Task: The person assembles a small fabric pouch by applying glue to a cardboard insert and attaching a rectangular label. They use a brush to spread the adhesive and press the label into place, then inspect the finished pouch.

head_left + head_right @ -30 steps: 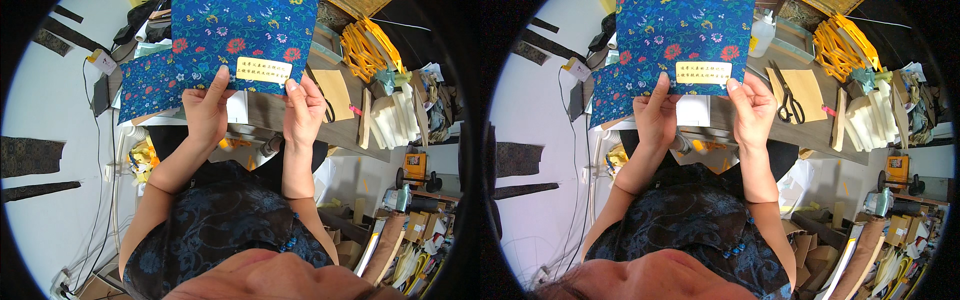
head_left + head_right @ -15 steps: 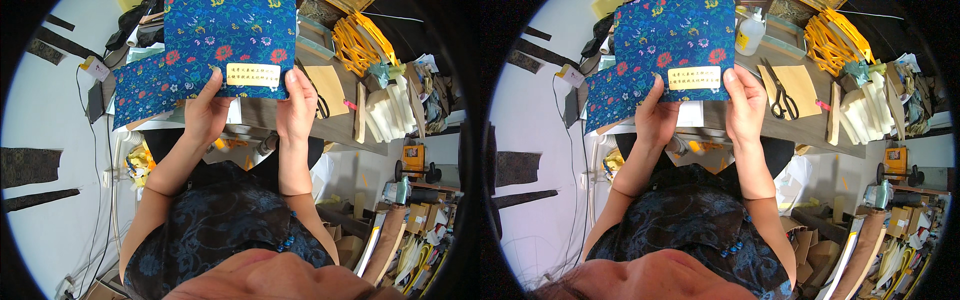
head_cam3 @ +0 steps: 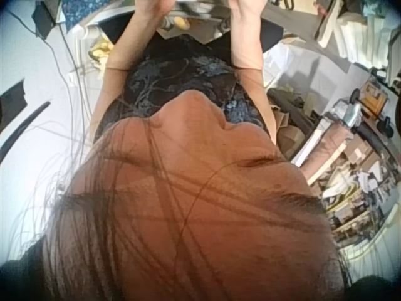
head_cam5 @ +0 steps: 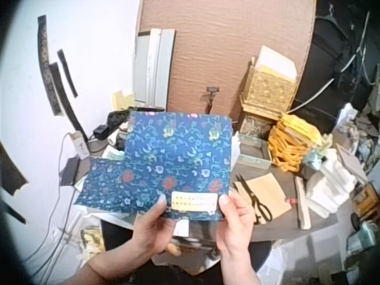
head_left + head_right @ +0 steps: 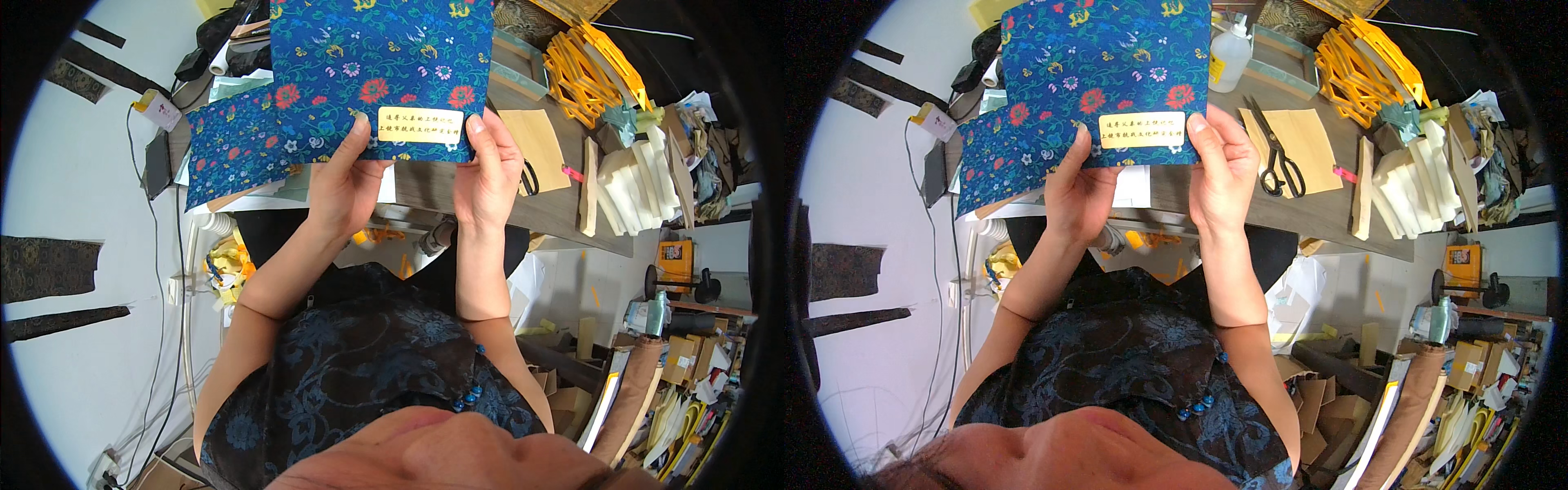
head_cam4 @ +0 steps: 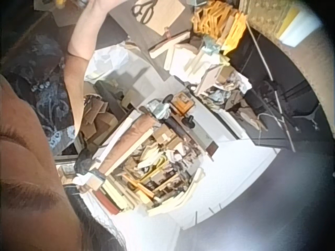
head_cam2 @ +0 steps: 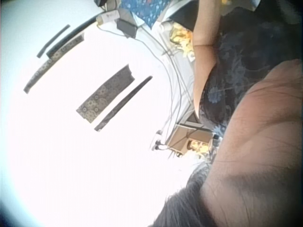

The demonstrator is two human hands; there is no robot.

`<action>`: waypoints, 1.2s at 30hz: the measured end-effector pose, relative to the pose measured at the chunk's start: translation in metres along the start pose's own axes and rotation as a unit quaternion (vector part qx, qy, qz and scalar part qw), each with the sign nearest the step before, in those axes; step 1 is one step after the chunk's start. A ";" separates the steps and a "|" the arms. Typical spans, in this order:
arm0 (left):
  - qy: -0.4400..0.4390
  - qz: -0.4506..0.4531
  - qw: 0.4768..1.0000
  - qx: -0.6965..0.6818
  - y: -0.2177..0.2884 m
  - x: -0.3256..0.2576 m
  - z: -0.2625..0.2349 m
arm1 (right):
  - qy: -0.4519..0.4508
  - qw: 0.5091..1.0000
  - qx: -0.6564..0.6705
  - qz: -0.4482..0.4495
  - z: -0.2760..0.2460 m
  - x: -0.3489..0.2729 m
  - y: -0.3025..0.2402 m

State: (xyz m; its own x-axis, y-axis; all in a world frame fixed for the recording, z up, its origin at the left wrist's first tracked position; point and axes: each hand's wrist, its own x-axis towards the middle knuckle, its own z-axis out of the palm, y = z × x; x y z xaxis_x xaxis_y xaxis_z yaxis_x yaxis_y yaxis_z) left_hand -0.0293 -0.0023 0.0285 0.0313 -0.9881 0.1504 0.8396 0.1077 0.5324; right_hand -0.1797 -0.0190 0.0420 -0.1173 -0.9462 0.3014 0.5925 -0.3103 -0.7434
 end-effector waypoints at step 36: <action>0.007 0.008 1.000 -0.002 0.002 -0.003 0.001 | -0.031 0.984 -0.013 -0.177 -0.045 0.009 0.009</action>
State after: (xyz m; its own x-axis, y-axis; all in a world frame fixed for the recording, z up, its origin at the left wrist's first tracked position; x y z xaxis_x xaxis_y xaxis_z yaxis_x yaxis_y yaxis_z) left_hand -0.0284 0.0005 0.0296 0.0521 -0.9879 0.1464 0.8412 0.1224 0.5267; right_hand -0.2110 -0.0346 0.0110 -0.2637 -0.7715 0.5790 0.5023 -0.6223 -0.6004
